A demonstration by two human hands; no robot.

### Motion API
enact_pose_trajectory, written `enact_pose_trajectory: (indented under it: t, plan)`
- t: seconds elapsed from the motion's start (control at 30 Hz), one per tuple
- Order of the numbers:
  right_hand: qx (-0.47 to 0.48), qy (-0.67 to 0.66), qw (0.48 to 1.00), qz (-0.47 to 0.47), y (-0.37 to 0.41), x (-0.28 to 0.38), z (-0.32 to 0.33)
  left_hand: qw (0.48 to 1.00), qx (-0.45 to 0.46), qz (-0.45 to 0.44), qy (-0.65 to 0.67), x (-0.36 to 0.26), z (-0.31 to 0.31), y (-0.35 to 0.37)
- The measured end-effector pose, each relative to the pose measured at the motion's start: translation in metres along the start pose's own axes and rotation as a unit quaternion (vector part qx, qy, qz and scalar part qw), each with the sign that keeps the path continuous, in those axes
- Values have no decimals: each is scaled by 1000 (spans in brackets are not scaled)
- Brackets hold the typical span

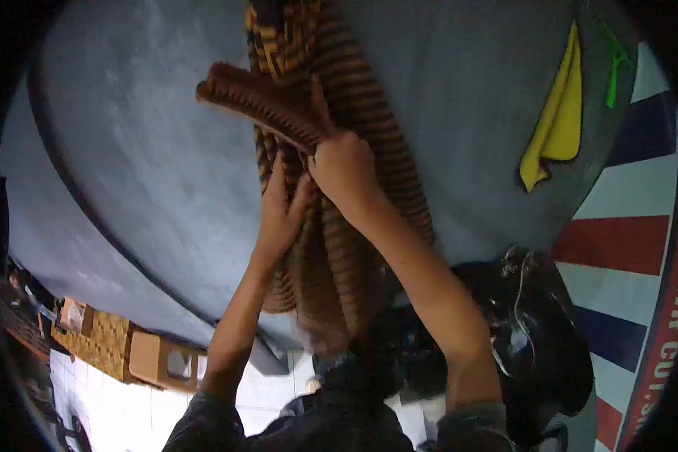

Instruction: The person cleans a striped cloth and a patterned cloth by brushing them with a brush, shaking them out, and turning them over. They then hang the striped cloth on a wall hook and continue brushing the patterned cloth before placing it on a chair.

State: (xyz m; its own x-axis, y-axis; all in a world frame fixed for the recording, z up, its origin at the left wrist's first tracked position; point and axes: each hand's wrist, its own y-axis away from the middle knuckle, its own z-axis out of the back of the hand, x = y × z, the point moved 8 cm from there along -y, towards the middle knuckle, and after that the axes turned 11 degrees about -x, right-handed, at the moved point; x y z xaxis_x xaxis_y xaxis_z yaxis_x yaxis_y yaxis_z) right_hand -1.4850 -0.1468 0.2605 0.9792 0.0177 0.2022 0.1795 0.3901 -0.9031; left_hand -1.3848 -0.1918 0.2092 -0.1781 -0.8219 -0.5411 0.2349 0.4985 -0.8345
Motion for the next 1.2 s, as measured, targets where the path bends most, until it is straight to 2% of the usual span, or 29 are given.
enact_pose_trajectory:
  t: [0.07, 0.17, 0.2, 0.3, 0.33, 0.4, 0.43, 0.47, 0.5, 0.57, 0.63, 0.7, 0.77, 0.83, 0.87, 0.97, 1.07, 1.13, 1.2]
  plan:
    - [-22, 26, 999, -17, 38, -3, -9, 993, 15, 17, -113, 23, -7, 51]
    - [21, 89, 993, -77, 94, -15, -23, 990, 37, 113, -70, 84, -28, 133]
    - [42, 99, 991, -85, 117, -19, -35, 986, 48, 132, -92, 106, -26, 159]
    - [47, 104, 989, -91, 177, -34, -47, 987, 18, 153, -44, 110, -13, 209]
    - [35, 102, 991, -83, 192, -37, -48, 992, 2, 106, -73, 100, -11, 215]
    - [204, 109, 952, -202, 246, -60, -68, 965, -8, 258, -40, 128, -7, 269]
    - [265, 154, 916, -258, 268, -64, -70, 960, -3, 274, -48, 119, -3, 276]
    - [337, 167, 890, -258, 295, -67, -81, 954, 2, 295, -56, 111, 2, 282]
    - [337, 125, 888, -286, 316, -68, -82, 956, 10, 289, -54, 107, 4, 287]
    - [323, 110, 896, -284, 321, -55, -67, 958, 27, 281, -55, 102, 11, 298]
    - [279, 132, 907, -286, 332, -52, -54, 954, 54, 270, -117, 86, 17, 295]
    - [285, 133, 901, -297, 343, -47, -42, 957, 52, 255, -128, 71, 24, 293]
    - [333, 113, 881, -316, 351, -47, -34, 957, 46, 251, -139, 68, 30, 299]
    - [313, 111, 885, -326, 356, -47, -21, 955, 34, 266, -126, 61, 31, 301]
    - [303, 112, 886, -332, 359, -48, -13, 961, 48, 223, -157, 50, 30, 298]
    - [385, 103, 847, -352, 371, -49, 11, 947, 66, 282, -136, 46, 23, 306]
    - [322, 112, 869, -359, 384, -52, 49, 958, 85, 244, -128, 36, 12, 308]
    - [293, 117, 883, -347, 394, -49, 78, 958, 108, 249, -94, 31, 5, 307]
    - [246, 136, 891, -357, 409, -42, 104, 953, 166, 237, -90, 25, -7, 305]
